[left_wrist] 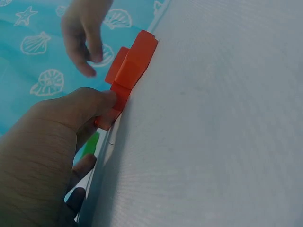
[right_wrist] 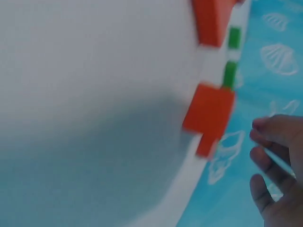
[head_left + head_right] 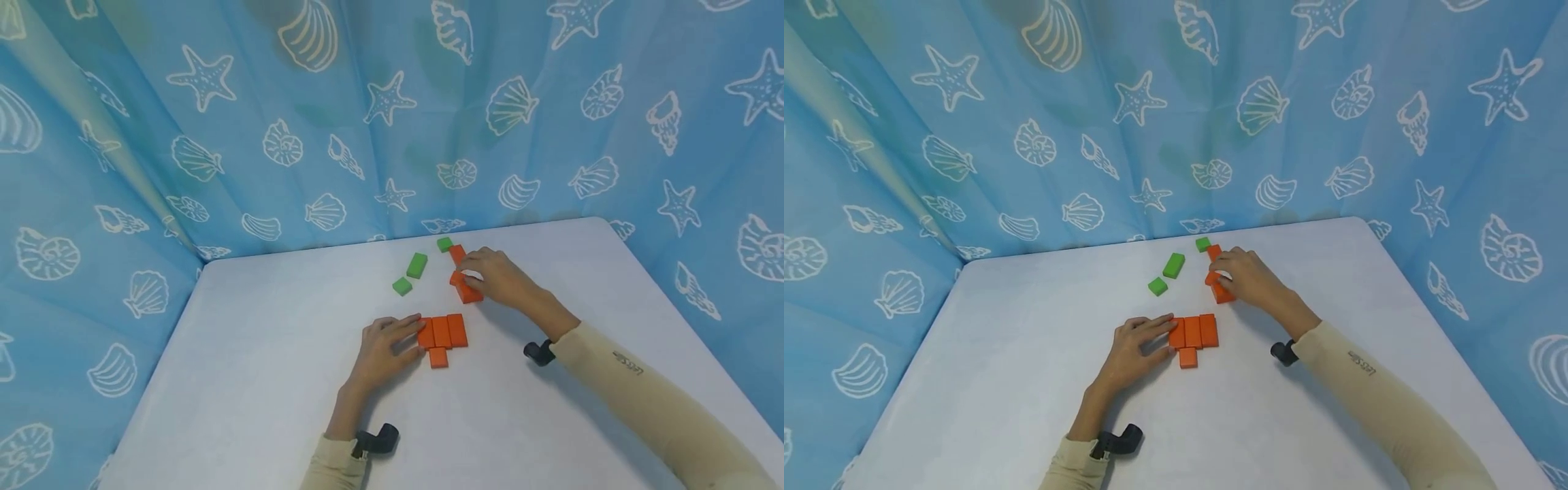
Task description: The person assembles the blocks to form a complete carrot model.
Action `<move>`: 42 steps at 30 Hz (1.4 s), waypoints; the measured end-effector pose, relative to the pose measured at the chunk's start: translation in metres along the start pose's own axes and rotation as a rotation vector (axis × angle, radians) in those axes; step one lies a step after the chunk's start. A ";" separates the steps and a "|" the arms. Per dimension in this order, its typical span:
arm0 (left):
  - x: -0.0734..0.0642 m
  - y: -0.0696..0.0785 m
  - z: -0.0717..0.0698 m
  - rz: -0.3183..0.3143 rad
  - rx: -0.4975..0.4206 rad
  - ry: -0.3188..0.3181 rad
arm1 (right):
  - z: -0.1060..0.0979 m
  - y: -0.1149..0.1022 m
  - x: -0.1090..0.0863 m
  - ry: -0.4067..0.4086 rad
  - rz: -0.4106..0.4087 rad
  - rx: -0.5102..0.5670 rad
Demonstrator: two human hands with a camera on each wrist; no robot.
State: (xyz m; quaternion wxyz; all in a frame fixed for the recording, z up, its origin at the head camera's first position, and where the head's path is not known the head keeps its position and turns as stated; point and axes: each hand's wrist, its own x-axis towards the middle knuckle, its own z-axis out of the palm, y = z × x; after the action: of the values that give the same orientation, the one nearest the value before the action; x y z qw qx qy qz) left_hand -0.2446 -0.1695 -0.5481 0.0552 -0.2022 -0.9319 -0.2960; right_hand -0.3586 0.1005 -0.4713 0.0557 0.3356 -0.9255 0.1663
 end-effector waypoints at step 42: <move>-0.001 0.004 -0.001 0.006 0.011 0.021 | 0.003 0.006 -0.113 -0.037 -0.161 0.097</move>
State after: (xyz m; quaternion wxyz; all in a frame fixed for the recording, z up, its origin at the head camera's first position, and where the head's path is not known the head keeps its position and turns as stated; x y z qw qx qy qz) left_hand -0.2425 -0.1675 -0.5458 0.0668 -0.2016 -0.9323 -0.2929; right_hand -0.2756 0.1723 -0.5005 0.0356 0.4140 -0.8874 0.1997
